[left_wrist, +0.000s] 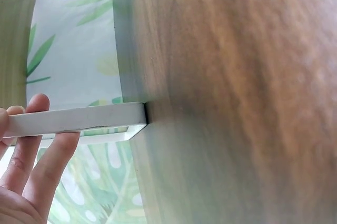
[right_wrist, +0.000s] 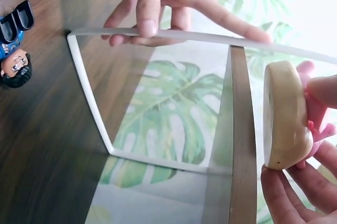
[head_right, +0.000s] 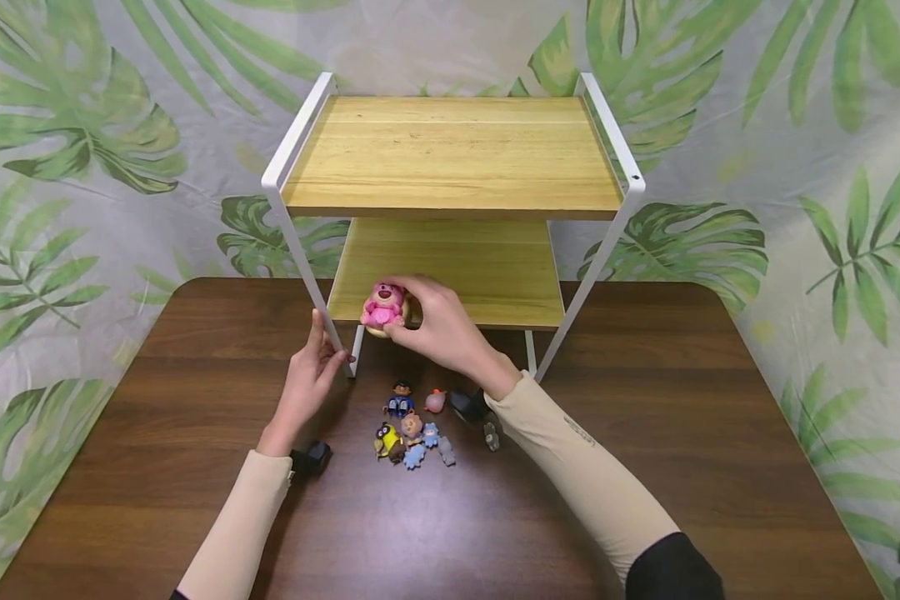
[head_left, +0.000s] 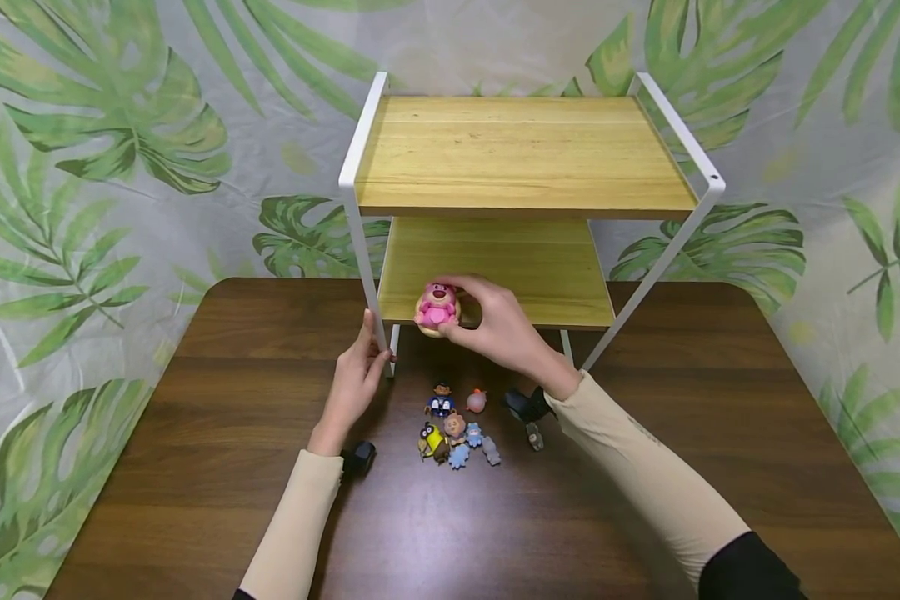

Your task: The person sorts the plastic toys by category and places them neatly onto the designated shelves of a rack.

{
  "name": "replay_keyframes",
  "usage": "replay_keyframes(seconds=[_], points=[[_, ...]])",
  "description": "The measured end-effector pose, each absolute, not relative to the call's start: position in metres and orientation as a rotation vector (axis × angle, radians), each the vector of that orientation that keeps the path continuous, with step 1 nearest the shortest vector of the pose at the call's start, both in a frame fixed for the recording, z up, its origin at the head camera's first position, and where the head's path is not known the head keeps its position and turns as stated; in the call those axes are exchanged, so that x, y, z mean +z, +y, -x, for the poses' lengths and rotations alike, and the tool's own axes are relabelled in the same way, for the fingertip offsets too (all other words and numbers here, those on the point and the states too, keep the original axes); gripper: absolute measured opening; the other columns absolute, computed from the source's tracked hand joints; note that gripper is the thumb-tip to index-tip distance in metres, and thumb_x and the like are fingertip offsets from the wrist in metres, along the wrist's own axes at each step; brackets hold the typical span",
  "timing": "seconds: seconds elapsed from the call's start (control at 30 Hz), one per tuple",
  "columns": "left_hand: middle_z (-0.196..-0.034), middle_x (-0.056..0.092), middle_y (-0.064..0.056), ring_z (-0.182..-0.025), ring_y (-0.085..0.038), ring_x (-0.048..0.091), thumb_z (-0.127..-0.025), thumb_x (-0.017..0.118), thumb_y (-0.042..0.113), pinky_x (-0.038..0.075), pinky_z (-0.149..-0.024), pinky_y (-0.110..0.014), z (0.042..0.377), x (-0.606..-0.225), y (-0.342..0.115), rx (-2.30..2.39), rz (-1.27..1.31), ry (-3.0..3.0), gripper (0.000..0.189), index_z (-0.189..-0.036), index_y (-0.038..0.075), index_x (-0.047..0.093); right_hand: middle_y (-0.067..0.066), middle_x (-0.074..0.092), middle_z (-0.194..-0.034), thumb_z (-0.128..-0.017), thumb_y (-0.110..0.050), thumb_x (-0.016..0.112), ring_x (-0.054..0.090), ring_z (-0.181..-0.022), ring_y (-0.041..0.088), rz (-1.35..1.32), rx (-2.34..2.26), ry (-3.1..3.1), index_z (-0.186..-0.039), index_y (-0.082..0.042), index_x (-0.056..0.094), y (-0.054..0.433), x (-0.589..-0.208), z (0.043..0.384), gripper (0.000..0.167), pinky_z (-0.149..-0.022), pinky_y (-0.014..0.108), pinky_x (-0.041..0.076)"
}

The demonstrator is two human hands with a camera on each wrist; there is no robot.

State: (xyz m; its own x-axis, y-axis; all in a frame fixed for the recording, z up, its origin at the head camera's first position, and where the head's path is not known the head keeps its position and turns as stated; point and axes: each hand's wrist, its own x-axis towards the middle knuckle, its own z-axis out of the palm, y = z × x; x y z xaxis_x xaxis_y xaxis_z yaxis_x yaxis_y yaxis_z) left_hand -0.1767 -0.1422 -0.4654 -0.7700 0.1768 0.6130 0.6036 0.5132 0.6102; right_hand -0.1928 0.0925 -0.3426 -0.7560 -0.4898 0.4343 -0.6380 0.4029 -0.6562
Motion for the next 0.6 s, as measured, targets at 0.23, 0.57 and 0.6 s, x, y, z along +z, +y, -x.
replay_keyframes(seconds=[0.23, 0.57, 0.6], points=[[-0.086, 0.061, -0.02, -0.072, -0.033, 0.065, -0.088, 0.059, -0.012, 0.053, -0.066, -0.046, 0.177, -0.465, -0.143, -1.189, 0.64, -2.282, 0.11, -0.144, 0.059, -0.003, 0.016, 0.061, -0.117, -0.079, -0.006, 0.075, 0.059, -0.101, 0.022, -1.033, 1.279, -2.464, -0.126, 0.002, 0.058, 0.085, -0.341, 0.2, 0.051, -0.087, 0.031, 0.049], [-0.083, 0.061, -0.02, -0.073, -0.032, 0.065, -0.088, 0.06, -0.012, 0.053, -0.065, -0.046, 0.177, -0.466, -0.143, -1.192, 0.624, -2.313, 0.112, -0.143, 0.061, -0.005, 0.017, 0.059, -0.12, -0.08, -0.009, 0.075, 0.059, -0.101, 0.024, -1.003, 1.268, -2.532, -0.13, 0.0, 0.056, 0.072, -0.341, 0.21, 0.054, -0.087, 0.032, 0.048], [-0.083, 0.061, -0.02, -0.072, -0.032, 0.065, -0.088, 0.06, -0.012, 0.054, -0.065, -0.045, 0.177, -0.466, -0.143, -1.193, 0.626, -2.312, 0.112, -0.143, 0.061, -0.005, 0.017, 0.059, -0.12, -0.08, -0.009, 0.075, 0.059, -0.101, 0.024, -1.001, 1.267, -2.537, -0.13, 0.0, 0.056, 0.071, -0.341, 0.211, 0.054, -0.087, 0.032, 0.048]])
